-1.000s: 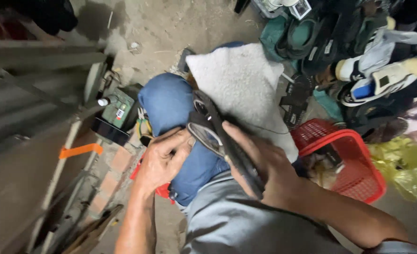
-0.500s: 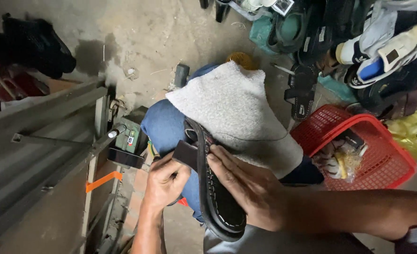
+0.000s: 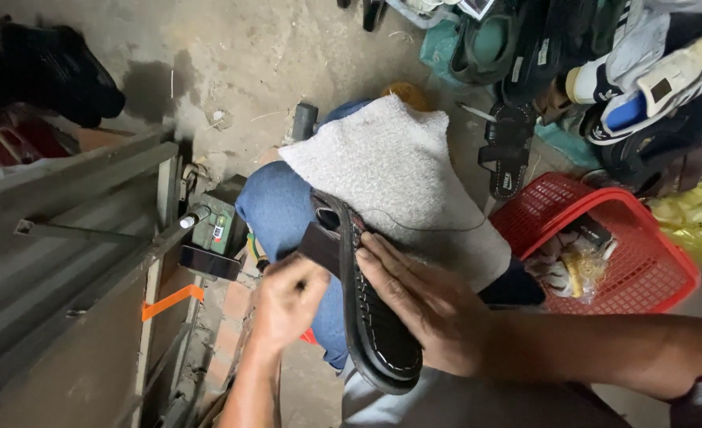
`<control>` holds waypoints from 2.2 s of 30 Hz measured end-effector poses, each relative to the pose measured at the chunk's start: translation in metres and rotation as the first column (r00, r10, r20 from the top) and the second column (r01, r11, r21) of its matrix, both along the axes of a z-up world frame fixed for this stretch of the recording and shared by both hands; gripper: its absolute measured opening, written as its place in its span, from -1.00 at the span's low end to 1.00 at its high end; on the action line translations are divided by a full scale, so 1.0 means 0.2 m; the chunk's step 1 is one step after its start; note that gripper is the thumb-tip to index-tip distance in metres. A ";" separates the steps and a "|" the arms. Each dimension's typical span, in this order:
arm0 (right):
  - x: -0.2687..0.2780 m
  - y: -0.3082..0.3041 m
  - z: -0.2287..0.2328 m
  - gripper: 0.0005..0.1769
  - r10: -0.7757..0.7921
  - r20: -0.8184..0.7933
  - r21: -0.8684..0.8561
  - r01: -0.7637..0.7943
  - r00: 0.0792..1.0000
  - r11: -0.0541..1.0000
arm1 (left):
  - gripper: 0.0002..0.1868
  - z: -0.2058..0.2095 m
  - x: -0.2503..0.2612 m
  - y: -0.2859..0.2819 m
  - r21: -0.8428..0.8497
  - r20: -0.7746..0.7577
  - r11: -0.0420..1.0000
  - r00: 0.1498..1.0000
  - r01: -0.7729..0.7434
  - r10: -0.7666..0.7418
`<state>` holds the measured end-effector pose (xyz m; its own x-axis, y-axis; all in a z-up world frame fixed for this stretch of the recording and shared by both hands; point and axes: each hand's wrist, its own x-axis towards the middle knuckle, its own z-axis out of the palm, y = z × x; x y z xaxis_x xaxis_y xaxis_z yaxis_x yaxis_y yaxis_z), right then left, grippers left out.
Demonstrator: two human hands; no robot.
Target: Hand-sewing a brown leather sandal to repair or assemble it using a needle and thread.
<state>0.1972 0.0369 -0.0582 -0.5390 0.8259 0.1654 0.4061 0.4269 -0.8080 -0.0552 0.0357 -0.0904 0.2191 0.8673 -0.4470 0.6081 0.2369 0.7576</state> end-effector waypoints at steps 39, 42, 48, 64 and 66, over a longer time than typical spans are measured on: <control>0.11 0.17 0.04 -0.60 0.151 0.201 -0.126 -0.127 0.968 0.984 | -0.75 0.10 -0.05 -0.01 0.189 0.013 0.982 1.000 0.015 -0.018; 0.06 0.26 -0.06 -0.58 0.021 0.256 0.163 -0.064 0.967 0.984 | -0.79 0.11 -0.03 0.02 0.096 0.028 0.995 0.999 0.019 -0.021; 0.08 0.26 0.01 -0.88 0.132 -0.021 -0.250 -0.133 0.991 0.959 | -0.74 0.10 -0.08 0.08 0.095 0.221 0.976 0.951 0.198 -0.215; -0.03 0.30 -0.09 -0.69 0.136 0.062 -0.292 -0.112 0.989 0.950 | -0.94 -0.06 -0.04 0.01 0.437 -0.077 0.883 0.985 0.170 -0.152; -0.01 0.30 -0.05 -0.57 0.109 0.076 -0.338 -0.077 0.991 0.938 | -0.83 -0.05 -0.02 0.03 0.486 -0.125 0.857 0.984 0.169 -0.123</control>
